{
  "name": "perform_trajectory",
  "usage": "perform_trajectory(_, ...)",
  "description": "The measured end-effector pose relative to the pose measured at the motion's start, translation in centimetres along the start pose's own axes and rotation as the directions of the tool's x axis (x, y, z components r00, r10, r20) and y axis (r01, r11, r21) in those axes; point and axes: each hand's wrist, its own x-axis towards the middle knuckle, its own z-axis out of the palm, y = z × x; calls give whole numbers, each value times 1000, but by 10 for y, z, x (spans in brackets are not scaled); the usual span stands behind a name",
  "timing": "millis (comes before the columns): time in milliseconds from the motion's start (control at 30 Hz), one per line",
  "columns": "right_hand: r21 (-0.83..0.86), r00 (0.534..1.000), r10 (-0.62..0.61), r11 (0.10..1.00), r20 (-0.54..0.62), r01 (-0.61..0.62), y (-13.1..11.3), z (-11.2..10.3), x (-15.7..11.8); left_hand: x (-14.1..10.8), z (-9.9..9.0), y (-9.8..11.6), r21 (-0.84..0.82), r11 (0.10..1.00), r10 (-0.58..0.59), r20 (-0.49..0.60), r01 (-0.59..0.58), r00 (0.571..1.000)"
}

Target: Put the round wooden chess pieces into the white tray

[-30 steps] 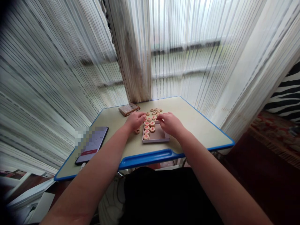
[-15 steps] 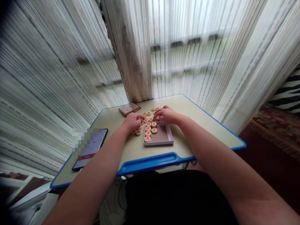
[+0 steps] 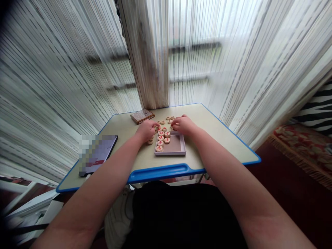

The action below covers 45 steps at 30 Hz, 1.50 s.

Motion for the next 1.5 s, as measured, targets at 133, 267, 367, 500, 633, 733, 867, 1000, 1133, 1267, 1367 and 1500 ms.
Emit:
perform_trajectory(133,7,995,91,996,-31,-91,0,-1,0,-2,-2,4,13,1000,10,-32,-9,999)
perform_trajectory(267,37,984,172,985,-36,-171,-2,0,1,-4,-5,10,32,999,23,-68,-21,997)
perform_trajectory(367,37,984,175,984,-41,-174,-1,2,2,-4,-5,12,41,998,41,-74,-38,996)
perform_trajectory(500,76,984,156,986,-88,-149,-1,3,3,-3,-3,12,44,998,44,-66,-42,997)
perform_trajectory(633,162,979,174,974,-104,-156,1,4,6,-2,-2,10,38,999,23,-49,-21,999)
perform_trajectory(733,244,981,180,957,-73,-157,3,5,8,-2,-1,9,30,999,17,-48,-16,999)
perform_trajectory(867,276,981,146,955,-127,-107,4,3,9,-2,0,9,23,1000,20,-59,-19,998)
perform_trajectory(1000,311,962,216,937,-167,-157,0,-3,5,-2,0,9,18,1000,25,-73,-23,997)
perform_trajectory(1133,478,950,279,860,-143,-180,-5,-7,0,-2,0,12,18,999,37,-73,-36,997)
perform_trajectory(1267,650,947,303,742,-109,-162,-12,-14,-5,-2,-1,13,5,999,43,-78,-42,996)
perform_trajectory(1367,722,946,313,674,-81,-160,-17,-22,-8,-3,-1,13,-17,999,43,-98,-45,994)
perform_trajectory(1500,734,955,291,660,-54,-159,-21,-27,-11,-4,-1,13,-24,999,42,-107,-45,993)
